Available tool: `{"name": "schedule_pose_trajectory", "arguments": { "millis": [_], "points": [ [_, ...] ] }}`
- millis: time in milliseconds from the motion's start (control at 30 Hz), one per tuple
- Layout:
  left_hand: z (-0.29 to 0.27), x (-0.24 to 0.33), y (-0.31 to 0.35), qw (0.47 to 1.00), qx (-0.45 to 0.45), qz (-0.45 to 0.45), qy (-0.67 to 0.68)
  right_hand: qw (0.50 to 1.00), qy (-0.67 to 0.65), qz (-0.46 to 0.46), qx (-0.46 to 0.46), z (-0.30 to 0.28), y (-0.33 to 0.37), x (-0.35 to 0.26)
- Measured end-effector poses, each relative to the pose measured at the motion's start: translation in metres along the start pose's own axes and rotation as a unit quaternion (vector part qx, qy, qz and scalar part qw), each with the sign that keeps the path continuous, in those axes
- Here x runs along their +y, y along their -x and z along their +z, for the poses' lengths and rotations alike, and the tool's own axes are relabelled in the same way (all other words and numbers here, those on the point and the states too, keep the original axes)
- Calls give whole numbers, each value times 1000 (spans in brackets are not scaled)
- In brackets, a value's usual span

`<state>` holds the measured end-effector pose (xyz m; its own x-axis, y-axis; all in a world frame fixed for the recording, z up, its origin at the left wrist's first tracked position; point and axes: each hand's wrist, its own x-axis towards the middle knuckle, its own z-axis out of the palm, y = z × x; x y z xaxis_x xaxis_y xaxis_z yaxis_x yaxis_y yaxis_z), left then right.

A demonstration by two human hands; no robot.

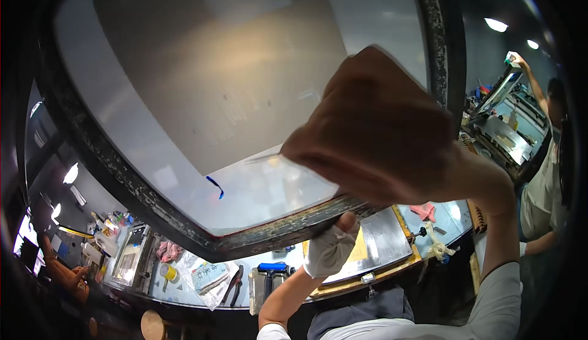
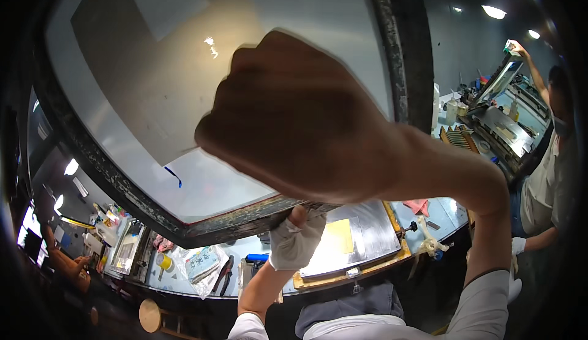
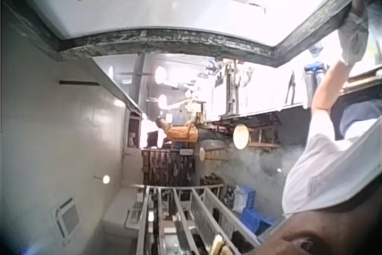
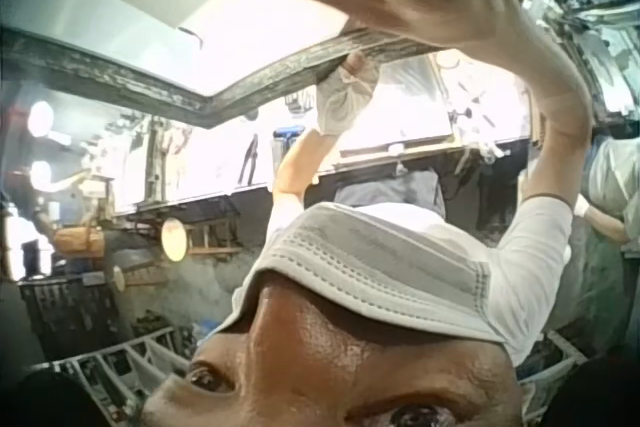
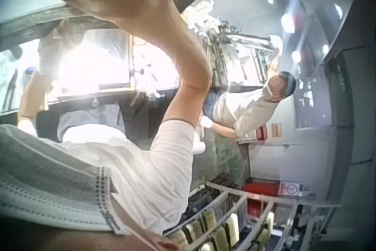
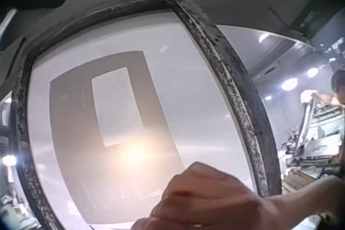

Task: The person uses a wooden stick to spread blue ink across a screen printing frame. They then use a heat gun to dry the ink on the screen.

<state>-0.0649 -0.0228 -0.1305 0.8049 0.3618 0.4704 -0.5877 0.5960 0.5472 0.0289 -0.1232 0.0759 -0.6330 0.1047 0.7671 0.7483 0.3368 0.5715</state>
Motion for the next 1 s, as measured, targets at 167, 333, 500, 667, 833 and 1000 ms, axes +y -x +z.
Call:
{"name": "schedule_pose_trajectory", "arguments": {
  "millis": [167, 333, 500, 667, 833, 1000],
  "points": [
    [24, 3, -15, 997, -76, 33, -4, 996, 79, 15, 37, -43, 2, 20],
    [13, 9, -11, 998, -54, 15, -17, 995, 92, 14, -43, -63, -11, 16],
    [15, 12, -12, 997, -59, 40, -25, 993, 101, 2, -56, -61, -12, 14],
    [17, 19, -11, 998, -51, 36, -28, 991, 109, -1, -76, -58, -13, 14],
    [13, 17, -14, 996, -65, 47, -34, 992, 100, 7, -79, -53, -11, 18],
    [8, 17, -10, 999, -45, 14, -24, 993, 91, 16, -70, -49, -10, 17]
  ]
}}
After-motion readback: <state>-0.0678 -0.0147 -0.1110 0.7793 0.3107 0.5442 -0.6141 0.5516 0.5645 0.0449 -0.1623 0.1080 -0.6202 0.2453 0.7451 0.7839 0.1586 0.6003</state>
